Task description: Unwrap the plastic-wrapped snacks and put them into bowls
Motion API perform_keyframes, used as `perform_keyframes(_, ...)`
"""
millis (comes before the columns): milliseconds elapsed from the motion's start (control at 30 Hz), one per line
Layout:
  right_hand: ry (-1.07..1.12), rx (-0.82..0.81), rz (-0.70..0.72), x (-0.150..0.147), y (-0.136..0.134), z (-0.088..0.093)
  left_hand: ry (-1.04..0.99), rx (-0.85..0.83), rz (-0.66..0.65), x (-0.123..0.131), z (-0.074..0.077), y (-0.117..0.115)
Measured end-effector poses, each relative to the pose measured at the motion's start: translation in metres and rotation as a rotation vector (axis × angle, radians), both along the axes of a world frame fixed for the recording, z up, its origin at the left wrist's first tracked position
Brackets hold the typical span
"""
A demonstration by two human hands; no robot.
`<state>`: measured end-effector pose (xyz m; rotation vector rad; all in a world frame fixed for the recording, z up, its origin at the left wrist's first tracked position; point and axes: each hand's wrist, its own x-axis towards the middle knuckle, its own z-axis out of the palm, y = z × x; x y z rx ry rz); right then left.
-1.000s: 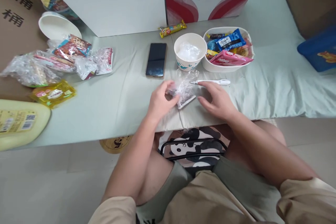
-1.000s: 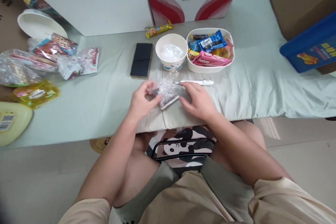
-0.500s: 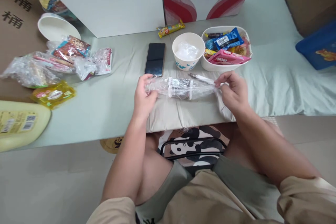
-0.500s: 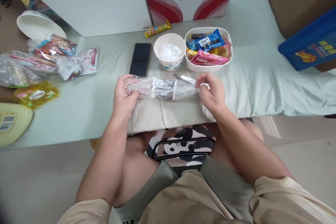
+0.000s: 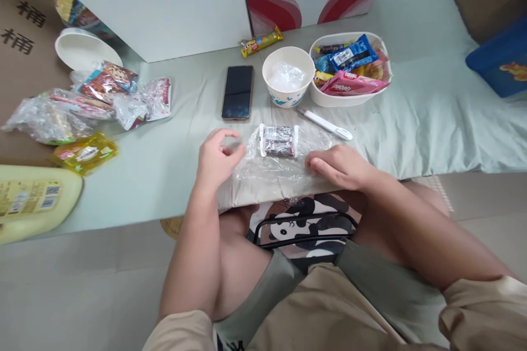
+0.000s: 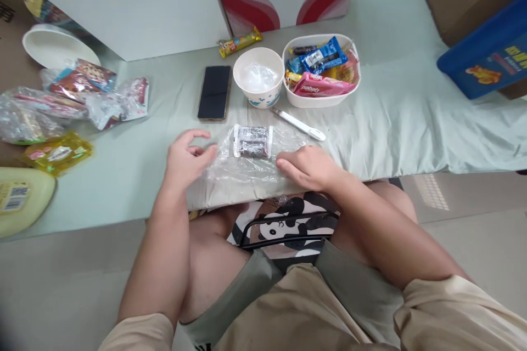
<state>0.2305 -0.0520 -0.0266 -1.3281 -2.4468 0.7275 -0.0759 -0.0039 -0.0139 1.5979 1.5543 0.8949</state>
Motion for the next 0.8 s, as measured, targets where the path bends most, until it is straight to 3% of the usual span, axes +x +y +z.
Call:
perform_keyframes(100,-0.16,0.116,-0.293,-0.005,0.003,-0.005,0.153,-0.022,-0.174,0.009,-0.002,0.001)
perform_keyframes(167,-0.181,0.182,-0.396,-0.011,0.004,-0.005,0.163,-0.03,-0.227,0.016,-0.002,0.002)
perform_keyframes(233,-0.137,0.24,-0.375,-0.017,0.006,-0.002,0.101,-0.028,-0.248,0.024,-0.001,0.002)
perform_keyframes(367,-0.071,0.311,-0.176,-0.026,0.005,0.005,-0.187,-0.04,-0.275,0.038,0.003,-0.002)
perform_keyframes(533,0.009,0.227,-0.129,-0.034,0.003,0.006,-0.714,-0.366,-0.177,0.052,0.01,-0.01)
perform_keyframes(633,0.121,0.125,-0.143,-0.033,0.002,0.004,-0.774,-0.433,-0.062,0.056,0.013,-0.009)
perform_keyframes(800,0.23,0.108,-0.234,-0.016,0.006,0.009,-0.74,-0.353,0.288,0.05,0.009,0.007)
